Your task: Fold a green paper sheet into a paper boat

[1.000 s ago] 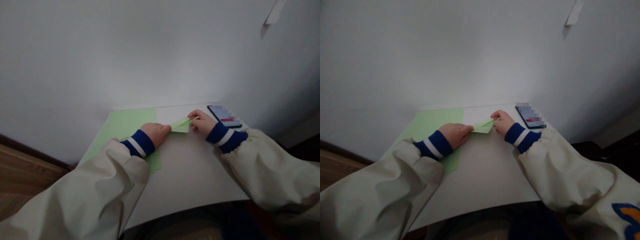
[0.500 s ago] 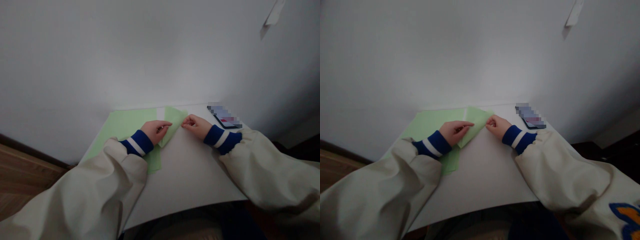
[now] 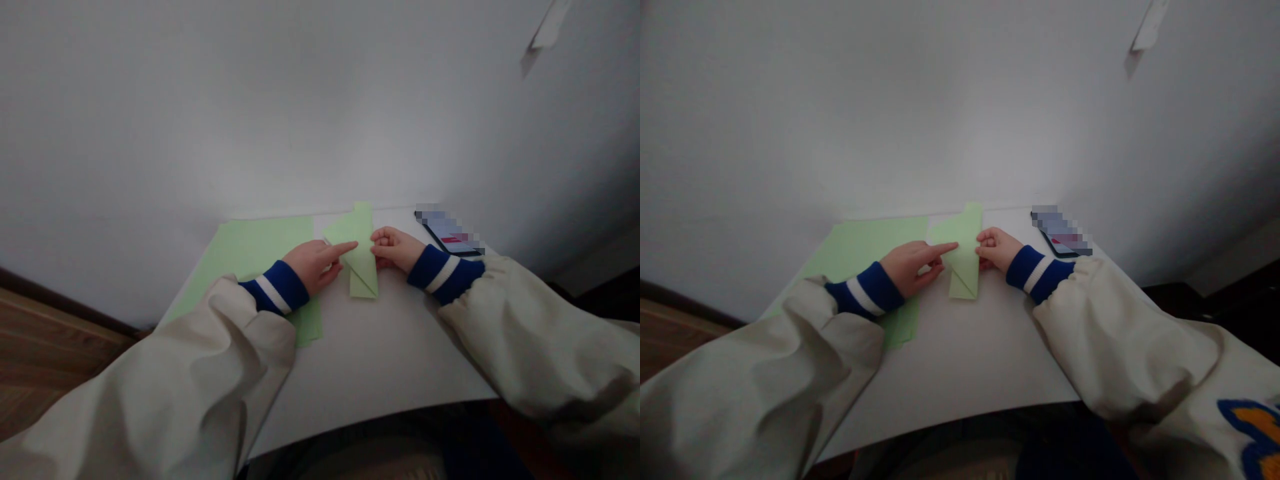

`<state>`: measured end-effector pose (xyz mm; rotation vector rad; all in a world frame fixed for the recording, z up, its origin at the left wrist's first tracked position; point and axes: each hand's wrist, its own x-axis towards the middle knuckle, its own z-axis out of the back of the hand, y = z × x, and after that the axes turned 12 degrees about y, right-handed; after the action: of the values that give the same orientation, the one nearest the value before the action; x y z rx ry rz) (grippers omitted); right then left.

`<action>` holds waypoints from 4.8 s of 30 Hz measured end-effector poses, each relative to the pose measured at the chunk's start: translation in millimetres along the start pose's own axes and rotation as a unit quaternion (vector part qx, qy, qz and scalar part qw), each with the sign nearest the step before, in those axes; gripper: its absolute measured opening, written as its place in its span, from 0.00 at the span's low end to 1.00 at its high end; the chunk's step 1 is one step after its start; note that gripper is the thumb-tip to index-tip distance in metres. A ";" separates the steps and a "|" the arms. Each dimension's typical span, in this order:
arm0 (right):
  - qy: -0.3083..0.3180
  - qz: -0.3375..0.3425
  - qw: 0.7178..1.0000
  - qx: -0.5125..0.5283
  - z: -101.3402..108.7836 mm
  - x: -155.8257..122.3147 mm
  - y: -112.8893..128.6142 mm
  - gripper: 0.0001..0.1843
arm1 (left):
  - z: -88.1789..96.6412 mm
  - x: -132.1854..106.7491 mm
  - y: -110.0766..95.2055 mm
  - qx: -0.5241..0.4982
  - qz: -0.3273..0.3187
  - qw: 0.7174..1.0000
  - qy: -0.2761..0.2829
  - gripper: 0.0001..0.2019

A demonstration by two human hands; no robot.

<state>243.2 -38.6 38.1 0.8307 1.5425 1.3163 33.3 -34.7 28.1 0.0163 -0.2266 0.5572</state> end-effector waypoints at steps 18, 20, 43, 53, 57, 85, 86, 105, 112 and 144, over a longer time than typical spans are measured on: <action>0.084 0.054 0.972 -0.211 6.7 3.5 -9.9 0.15 | 9.3 5.5 -17.0 0.270 -0.079 0.956 0.087 0.16; 0.084 0.051 0.970 -0.223 7.8 2.5 -8.9 0.16 | 7.9 5.7 -17.7 0.262 -0.042 0.957 0.116 0.16; 0.187 0.183 0.883 -0.388 22.6 0.3 -10.0 0.22 | -5.6 -3.2 0.9 0.124 -0.048 0.986 0.099 0.26; 0.156 0.266 0.780 -0.545 16.9 -1.3 -8.9 0.06 | -14.8 -2.6 6.3 0.062 -0.068 0.994 0.061 0.20; 0.116 0.268 0.759 -0.582 14.0 -4.7 -7.5 0.06 | -13.9 -0.4 7.2 0.018 -0.093 0.994 0.056 0.18; -0.005 0.016 0.813 -0.582 7.7 -4.6 1.5 0.14 | -8.3 1.3 4.3 -0.021 -0.098 0.994 0.042 0.15; -0.008 0.010 0.811 -0.585 8.4 -4.9 2.1 0.14 | -8.3 0.9 4.4 -0.024 -0.096 0.994 0.043 0.15; -0.015 -0.044 0.781 -0.623 14.1 0.4 0.6 0.27 | -11.7 -2.6 6.6 -0.055 -0.113 0.991 0.037 0.14; -0.058 -0.016 0.768 -0.638 0.8 -1.3 2.2 0.27 | -8.5 2.9 7.1 -0.052 -0.109 0.992 0.033 0.15; 0.007 -0.006 0.870 -0.493 0.4 -3.0 -0.9 0.08 | -5.4 -5.7 4.8 0.055 -0.072 0.995 -0.049 0.13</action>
<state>244.7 -41.3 37.8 0.1416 0.6754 1.8194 27.3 -33.2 21.3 0.1665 -0.2871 0.4258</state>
